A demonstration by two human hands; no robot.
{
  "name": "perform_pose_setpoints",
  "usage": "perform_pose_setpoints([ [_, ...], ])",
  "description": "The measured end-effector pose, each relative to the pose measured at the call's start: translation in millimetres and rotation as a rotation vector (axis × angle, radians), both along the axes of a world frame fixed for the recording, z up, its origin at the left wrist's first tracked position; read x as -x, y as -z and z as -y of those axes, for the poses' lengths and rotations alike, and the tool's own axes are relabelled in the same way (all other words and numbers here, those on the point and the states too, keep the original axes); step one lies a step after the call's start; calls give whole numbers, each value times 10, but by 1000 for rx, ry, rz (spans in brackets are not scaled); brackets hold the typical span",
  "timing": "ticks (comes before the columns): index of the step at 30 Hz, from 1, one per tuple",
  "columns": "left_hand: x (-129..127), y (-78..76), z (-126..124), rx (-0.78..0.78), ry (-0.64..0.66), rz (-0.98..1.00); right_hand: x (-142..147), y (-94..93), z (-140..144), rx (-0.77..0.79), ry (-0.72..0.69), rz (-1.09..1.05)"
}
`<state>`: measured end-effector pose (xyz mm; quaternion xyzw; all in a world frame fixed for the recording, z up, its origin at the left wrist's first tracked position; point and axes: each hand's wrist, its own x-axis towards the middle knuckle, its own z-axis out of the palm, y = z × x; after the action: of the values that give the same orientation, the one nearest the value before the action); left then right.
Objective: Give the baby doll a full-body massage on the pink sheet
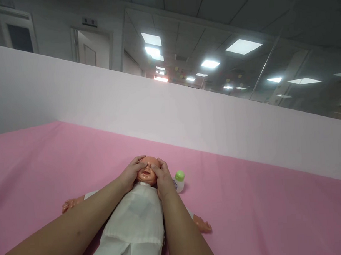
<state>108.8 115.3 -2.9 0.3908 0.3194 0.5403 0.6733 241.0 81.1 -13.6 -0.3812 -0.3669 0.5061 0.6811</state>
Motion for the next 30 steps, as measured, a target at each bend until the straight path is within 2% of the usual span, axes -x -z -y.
perform_pose_setpoints([
  [6,-10,45,-43,-32,-50,-86,-2,17,-100,41,69,101],
  [12,-35,57,-62,-32,-56,-96,-32,69,-166,63,93,99],
  [20,-1,-23,-5,38,-1,4,-69,57,-114,45,47,-3],
  [30,55,-18,-9,83,20,57,-89,38,-44,24,3,-39],
])
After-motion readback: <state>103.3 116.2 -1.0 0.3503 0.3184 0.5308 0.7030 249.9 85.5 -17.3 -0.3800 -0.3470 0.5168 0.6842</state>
